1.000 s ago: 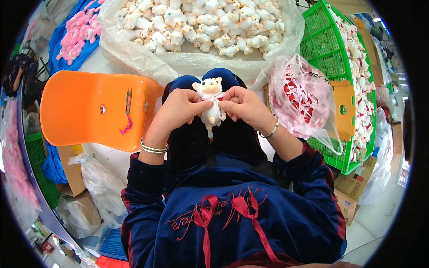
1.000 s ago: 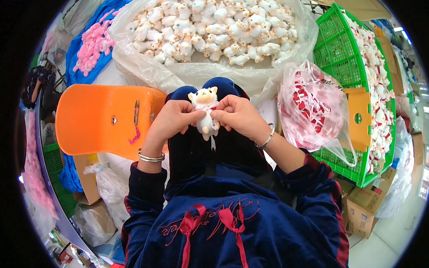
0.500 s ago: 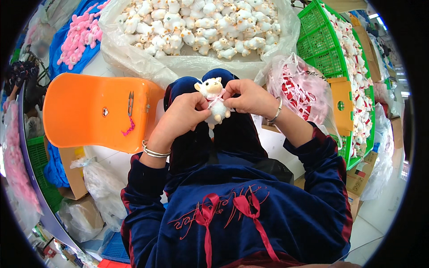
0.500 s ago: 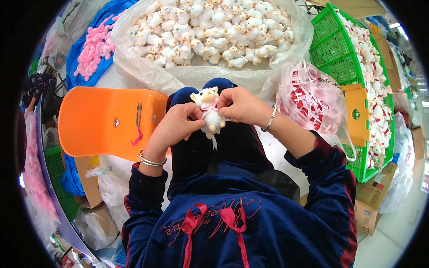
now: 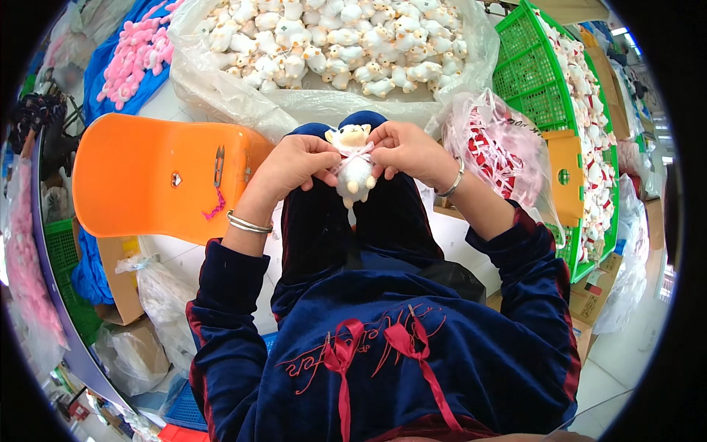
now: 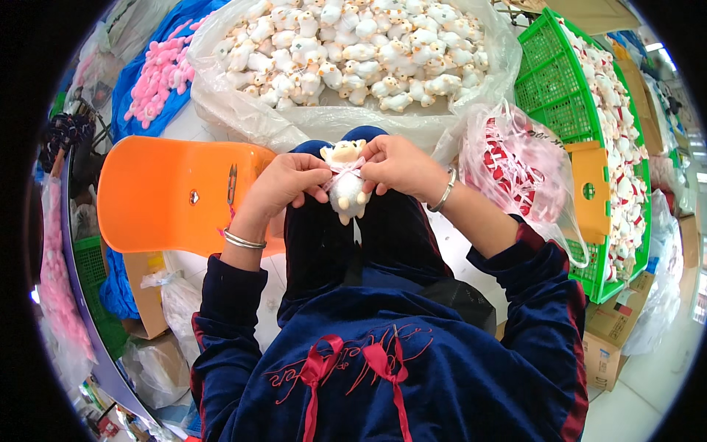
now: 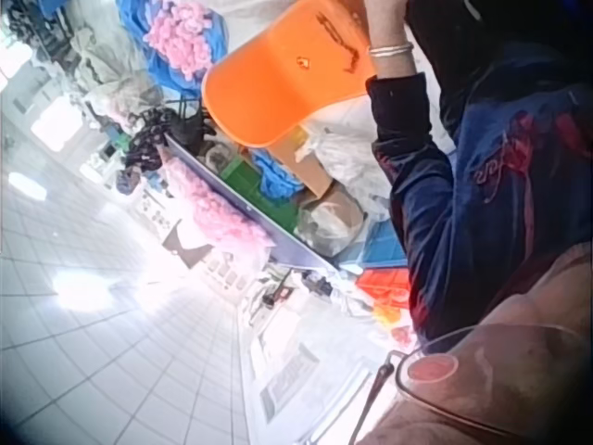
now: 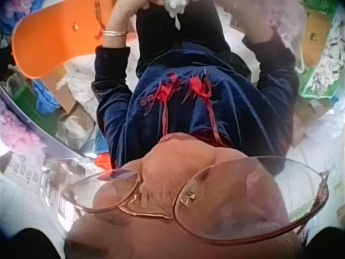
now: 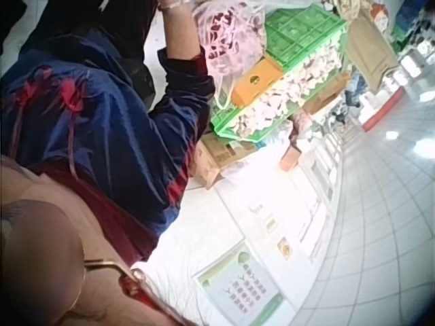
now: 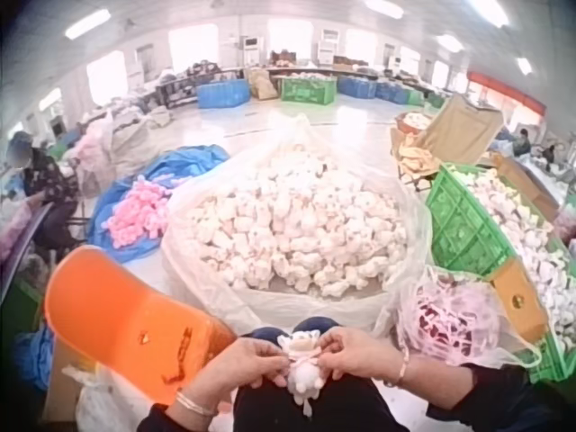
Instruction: The person ties a red ribbon around the neck of small white stuffed animals. They pick up each toy from a large pile, tie the ribbon, and place the finished items into an orange bin. The process is repeated for multiple toys.
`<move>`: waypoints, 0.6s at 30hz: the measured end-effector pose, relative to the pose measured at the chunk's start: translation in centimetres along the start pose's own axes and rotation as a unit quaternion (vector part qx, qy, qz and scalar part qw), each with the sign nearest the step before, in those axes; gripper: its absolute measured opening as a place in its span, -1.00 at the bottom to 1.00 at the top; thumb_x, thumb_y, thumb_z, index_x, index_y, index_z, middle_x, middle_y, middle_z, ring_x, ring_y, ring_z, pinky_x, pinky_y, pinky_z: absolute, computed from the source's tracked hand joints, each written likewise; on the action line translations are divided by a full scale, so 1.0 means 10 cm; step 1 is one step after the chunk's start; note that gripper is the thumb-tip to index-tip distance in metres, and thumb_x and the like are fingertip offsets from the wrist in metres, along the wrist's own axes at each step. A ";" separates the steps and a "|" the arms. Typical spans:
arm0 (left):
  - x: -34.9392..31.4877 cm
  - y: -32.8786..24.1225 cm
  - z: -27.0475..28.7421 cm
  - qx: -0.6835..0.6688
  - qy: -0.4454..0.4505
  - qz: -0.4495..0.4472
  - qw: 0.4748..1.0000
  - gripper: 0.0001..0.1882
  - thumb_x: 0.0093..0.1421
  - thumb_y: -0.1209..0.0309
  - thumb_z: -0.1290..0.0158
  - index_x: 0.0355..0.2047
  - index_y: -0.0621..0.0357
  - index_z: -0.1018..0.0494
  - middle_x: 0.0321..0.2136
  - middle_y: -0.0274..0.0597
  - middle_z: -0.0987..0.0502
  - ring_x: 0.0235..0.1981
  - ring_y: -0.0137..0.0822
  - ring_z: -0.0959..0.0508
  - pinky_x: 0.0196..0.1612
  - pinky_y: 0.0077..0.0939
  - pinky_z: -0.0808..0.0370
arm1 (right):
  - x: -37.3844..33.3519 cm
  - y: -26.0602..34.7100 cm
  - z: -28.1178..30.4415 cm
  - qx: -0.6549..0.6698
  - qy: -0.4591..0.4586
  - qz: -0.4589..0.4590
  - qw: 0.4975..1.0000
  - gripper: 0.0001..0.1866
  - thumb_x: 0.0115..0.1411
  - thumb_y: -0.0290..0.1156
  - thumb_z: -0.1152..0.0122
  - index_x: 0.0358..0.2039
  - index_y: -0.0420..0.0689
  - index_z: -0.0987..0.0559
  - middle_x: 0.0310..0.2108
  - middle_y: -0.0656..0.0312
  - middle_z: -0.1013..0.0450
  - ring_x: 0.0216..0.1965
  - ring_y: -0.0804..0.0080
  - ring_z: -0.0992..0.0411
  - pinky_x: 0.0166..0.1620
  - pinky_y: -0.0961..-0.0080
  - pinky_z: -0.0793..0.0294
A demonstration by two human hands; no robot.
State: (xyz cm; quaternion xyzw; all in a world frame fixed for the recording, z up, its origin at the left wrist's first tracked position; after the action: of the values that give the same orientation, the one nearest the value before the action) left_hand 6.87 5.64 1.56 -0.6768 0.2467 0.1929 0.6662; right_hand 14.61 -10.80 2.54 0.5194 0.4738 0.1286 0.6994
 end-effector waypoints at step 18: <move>-0.12 0.09 -0.32 -0.052 -0.080 -0.168 0.981 -0.81 0.32 0.37 -0.09 -0.31 0.29 -0.50 -0.55 -0.33 -0.55 -0.64 -0.63 -0.47 -0.57 -0.74 -0.43 | -0.19 -0.16 -0.06 0.026 -0.048 0.112 0.992 -0.80 0.31 -0.35 -0.18 -0.24 -0.24 -0.60 -0.43 0.35 -0.51 -0.47 0.70 -0.42 -0.39 0.73 -0.40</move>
State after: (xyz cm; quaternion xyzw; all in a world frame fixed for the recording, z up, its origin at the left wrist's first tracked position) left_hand 5.14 2.57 1.63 -0.7249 0.0650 0.1442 0.6704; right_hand 12.61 -12.43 2.15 0.5929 0.3812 0.1689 0.6889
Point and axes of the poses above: each hand's wrist, its own x-axis towards the middle knuckle, its own z-axis out of the back of the hand, y = z × x, the point moved 7 cm from there along x, towards the middle knuckle
